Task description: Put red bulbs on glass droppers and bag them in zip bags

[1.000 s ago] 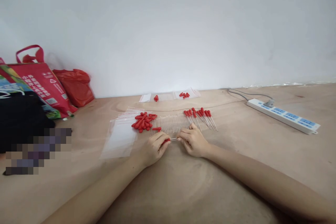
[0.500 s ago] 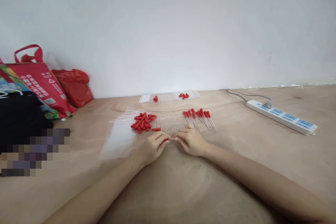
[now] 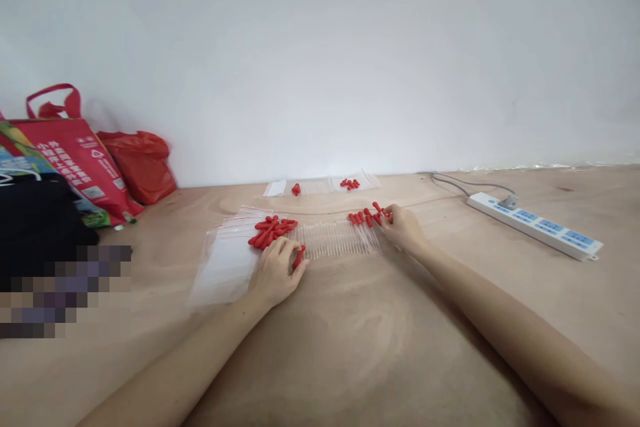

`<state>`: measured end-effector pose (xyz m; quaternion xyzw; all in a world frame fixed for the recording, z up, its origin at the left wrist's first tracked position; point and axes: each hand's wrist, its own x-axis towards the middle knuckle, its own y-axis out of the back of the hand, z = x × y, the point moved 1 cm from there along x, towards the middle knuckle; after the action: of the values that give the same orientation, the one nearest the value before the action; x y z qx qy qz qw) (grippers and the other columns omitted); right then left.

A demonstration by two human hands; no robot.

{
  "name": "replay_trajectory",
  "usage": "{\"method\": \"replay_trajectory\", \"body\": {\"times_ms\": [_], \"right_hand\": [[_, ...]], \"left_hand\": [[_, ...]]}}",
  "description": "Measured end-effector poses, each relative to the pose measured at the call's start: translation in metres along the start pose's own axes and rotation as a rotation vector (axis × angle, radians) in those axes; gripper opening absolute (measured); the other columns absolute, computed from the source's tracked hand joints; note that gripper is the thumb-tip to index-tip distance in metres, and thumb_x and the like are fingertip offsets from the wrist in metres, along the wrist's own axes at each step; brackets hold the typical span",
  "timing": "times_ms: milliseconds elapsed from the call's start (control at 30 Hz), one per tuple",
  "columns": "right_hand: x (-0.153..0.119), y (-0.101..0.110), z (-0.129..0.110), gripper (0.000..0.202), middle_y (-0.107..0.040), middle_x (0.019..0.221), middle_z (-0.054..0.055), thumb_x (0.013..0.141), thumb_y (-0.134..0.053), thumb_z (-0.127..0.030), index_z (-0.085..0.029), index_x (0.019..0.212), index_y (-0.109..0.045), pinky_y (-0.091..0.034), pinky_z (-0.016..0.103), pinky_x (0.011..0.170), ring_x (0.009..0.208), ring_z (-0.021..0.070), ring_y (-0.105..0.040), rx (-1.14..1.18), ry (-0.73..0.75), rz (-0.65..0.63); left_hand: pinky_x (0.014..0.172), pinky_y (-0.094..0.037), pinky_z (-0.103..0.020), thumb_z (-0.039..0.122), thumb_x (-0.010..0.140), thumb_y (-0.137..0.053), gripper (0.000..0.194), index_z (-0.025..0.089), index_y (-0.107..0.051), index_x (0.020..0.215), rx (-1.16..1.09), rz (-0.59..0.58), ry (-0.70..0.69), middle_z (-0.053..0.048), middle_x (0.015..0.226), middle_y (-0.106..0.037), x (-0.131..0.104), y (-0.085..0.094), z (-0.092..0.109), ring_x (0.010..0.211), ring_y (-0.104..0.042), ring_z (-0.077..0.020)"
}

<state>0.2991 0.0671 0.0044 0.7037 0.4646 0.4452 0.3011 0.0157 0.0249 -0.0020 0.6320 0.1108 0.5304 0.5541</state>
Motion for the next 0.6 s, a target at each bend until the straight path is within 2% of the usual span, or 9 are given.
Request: {"method": "replay_trajectory", "body": {"times_ms": [167,333,467,600], "right_hand": [[-0.003,-0.010,0.001,0.013,-0.063,0.076,0.010,0.078,-0.043,-0.015,-0.013,0.085,-0.054,-0.030,0.023,0.055,0.071,0.0183,-0.057,-0.101,0.011,-0.067],[-0.003,-0.014,0.000,0.013,-0.063,0.080,0.011,0.078,-0.042,-0.015,-0.014,0.081,-0.055,-0.031,0.025,0.057,0.075,0.0195,-0.057,-0.177,0.050,-0.098],[-0.004,-0.013,-0.004,0.015,-0.064,0.080,0.008,0.079,-0.044,-0.023,-0.015,0.080,-0.057,-0.032,0.024,0.058,0.073,0.0173,-0.057,-0.109,0.067,-0.095],[-0.005,-0.014,-0.008,0.013,-0.064,0.075,0.004,0.076,-0.047,-0.022,-0.016,0.078,-0.059,-0.033,0.022,0.059,0.069,0.0148,-0.057,-0.067,0.113,-0.145]], "left_hand": [[0.066,-0.041,-0.032,0.026,0.078,-0.049,0.008,0.018,-0.045,0.077,0.017,-0.057,0.024,-0.003,0.077,-0.055,-0.001,-0.003,-0.001,0.072,-0.054,-0.0190],[0.063,-0.038,-0.032,0.027,0.078,-0.050,0.010,0.018,-0.046,0.078,0.041,-0.065,0.031,-0.001,0.071,-0.057,-0.002,-0.002,-0.001,0.068,-0.056,-0.0186],[0.064,-0.036,-0.032,0.027,0.078,-0.050,0.009,0.018,-0.047,0.078,0.052,-0.068,0.036,-0.001,0.072,-0.059,-0.001,-0.001,0.000,0.069,-0.056,-0.0189],[0.064,-0.036,-0.032,0.027,0.077,-0.050,0.009,0.018,-0.047,0.078,0.057,-0.065,0.034,-0.001,0.071,-0.059,-0.002,-0.001,0.000,0.069,-0.056,-0.0189]]}}
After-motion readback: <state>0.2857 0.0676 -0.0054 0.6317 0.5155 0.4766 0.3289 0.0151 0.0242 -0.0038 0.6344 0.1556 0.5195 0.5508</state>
